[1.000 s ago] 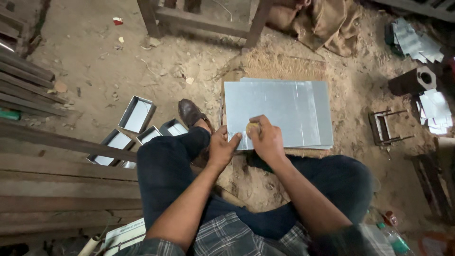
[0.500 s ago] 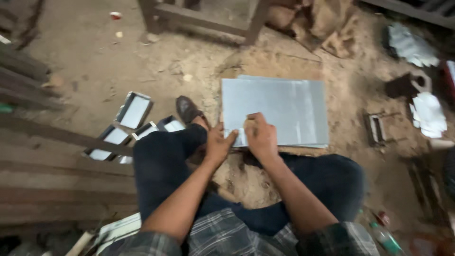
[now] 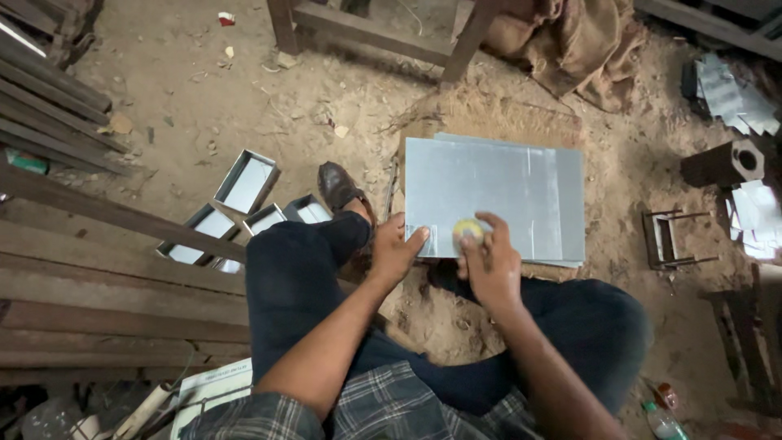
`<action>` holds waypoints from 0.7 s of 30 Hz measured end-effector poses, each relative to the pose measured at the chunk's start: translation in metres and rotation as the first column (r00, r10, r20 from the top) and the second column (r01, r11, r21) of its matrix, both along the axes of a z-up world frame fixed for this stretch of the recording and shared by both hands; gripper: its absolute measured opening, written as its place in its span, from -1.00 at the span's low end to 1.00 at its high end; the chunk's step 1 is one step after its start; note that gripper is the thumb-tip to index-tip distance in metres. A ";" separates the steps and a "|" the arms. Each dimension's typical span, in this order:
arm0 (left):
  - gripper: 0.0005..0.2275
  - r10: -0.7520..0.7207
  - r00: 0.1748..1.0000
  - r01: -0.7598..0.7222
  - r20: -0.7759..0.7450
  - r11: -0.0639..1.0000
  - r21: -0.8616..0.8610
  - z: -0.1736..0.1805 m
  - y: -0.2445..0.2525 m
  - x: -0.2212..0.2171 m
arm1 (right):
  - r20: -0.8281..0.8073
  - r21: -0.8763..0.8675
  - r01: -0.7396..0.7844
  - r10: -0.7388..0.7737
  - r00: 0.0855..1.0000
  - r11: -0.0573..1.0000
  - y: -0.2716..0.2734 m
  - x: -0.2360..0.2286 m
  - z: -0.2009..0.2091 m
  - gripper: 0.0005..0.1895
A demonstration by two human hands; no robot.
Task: The person sits on the floor and uses a yellow sanding pad to rub the surface of a rectangular metal sheet. They repeatedly flip the sheet and continue sanding different areas, then stack the finished sheet with others.
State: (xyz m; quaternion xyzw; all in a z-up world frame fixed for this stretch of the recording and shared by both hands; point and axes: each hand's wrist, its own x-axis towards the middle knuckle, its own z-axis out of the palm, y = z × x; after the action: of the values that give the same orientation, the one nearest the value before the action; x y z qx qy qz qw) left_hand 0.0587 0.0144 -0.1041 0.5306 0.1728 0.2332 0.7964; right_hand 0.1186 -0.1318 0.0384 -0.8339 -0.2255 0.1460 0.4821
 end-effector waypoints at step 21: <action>-0.74 -0.026 0.999 0.032 0.040 0.987 -0.160 0.019 0.003 -0.005 | 0.162 -0.376 -0.388 0.472 0.866 0.841 0.052 0.072 -0.005 -0.78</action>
State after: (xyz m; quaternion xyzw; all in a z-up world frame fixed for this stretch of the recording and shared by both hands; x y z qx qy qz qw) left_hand 0.0537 0.0175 -0.0850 0.4627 0.1681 0.2170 0.8429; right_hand 0.1908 -0.0797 0.0334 -0.8416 -0.4389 0.1812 0.2573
